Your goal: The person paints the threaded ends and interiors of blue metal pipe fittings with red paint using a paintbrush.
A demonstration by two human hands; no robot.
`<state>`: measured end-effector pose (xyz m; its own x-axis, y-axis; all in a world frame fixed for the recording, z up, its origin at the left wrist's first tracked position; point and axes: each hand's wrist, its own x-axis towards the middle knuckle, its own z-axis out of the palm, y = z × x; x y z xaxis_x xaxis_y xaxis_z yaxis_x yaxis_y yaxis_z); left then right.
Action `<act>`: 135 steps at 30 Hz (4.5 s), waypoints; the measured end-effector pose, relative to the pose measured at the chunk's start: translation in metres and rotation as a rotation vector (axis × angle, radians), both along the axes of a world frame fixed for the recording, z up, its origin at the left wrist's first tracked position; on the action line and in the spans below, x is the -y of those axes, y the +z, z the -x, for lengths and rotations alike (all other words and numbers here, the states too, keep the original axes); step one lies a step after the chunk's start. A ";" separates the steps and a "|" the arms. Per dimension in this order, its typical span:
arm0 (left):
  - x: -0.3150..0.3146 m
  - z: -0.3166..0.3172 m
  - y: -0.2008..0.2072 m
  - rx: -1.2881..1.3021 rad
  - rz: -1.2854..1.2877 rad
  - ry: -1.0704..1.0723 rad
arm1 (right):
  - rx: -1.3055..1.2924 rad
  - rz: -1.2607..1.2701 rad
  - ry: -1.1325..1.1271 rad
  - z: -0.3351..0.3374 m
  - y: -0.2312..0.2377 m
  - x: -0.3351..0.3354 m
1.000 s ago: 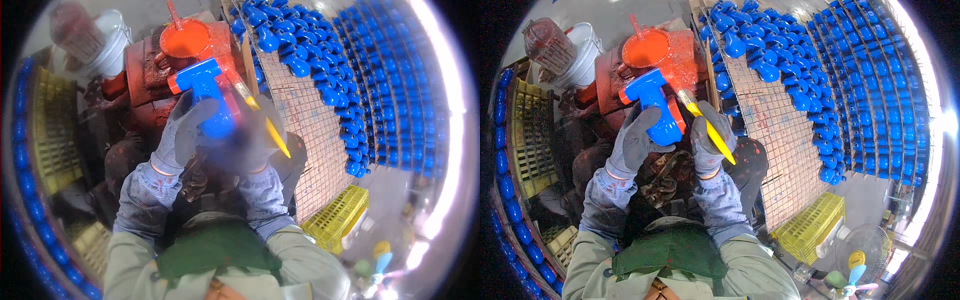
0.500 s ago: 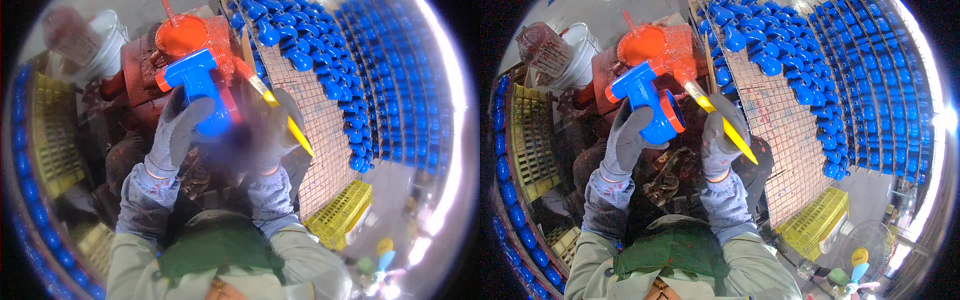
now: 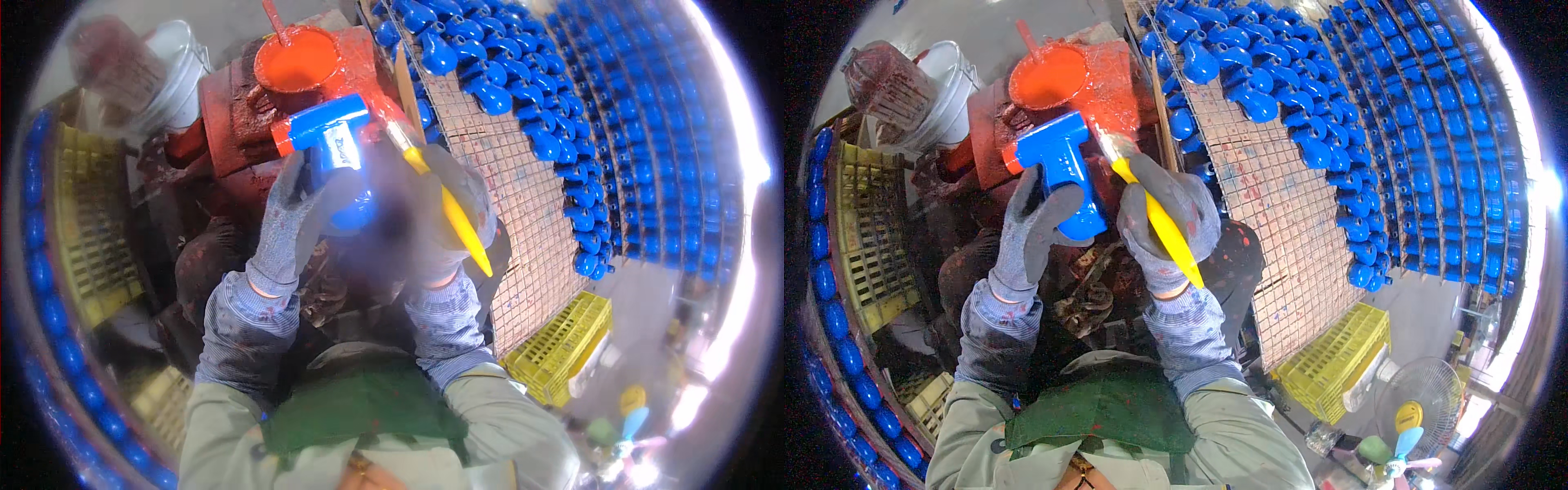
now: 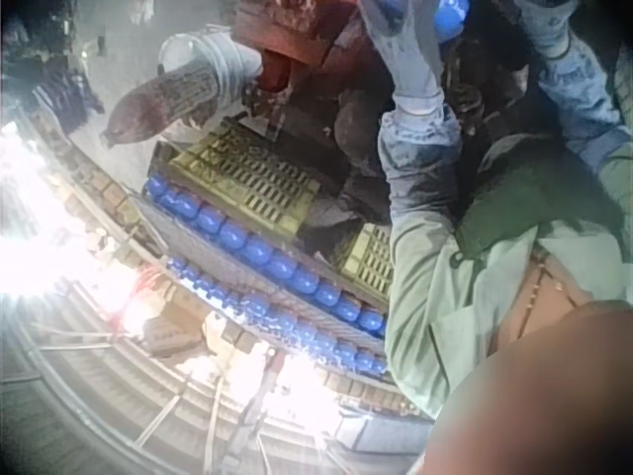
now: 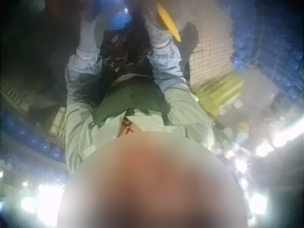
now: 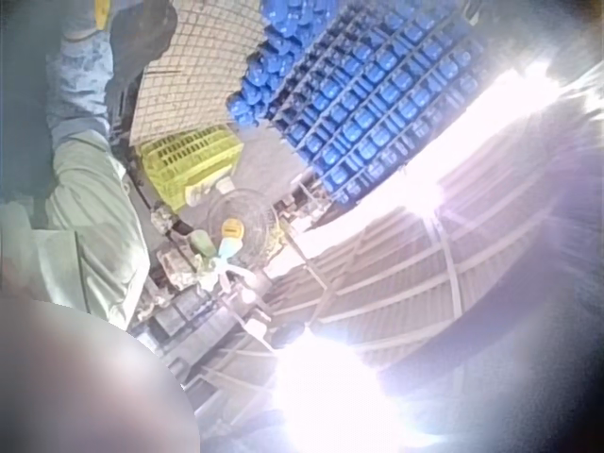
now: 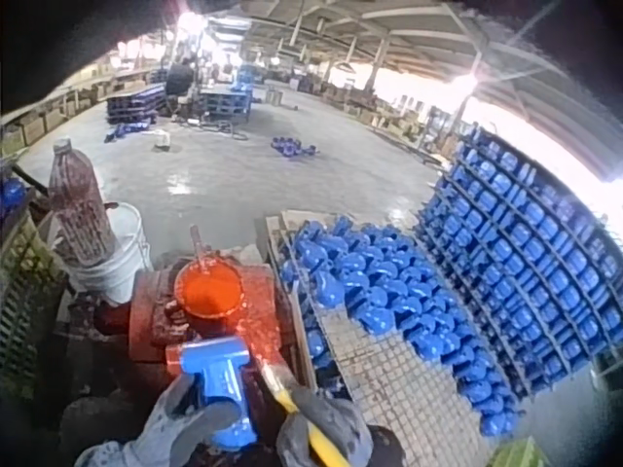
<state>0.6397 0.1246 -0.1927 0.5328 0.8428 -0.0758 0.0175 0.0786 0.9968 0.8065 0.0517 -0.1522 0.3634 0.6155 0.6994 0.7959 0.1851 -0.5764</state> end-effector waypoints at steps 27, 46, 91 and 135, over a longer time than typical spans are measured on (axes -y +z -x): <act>0.071 0.075 0.057 0.000 -1.030 0.046 | -0.834 -0.125 0.169 0.021 0.032 0.110; 0.176 0.104 0.034 0.218 -0.473 0.432 | -0.952 -0.098 0.330 0.060 0.005 0.162; 0.405 0.508 0.187 -1.694 -0.899 1.390 | -0.699 0.315 0.485 0.082 -0.047 0.132; 0.084 0.067 0.053 -0.638 -0.910 0.093 | -0.773 0.249 0.374 -0.201 -0.037 0.003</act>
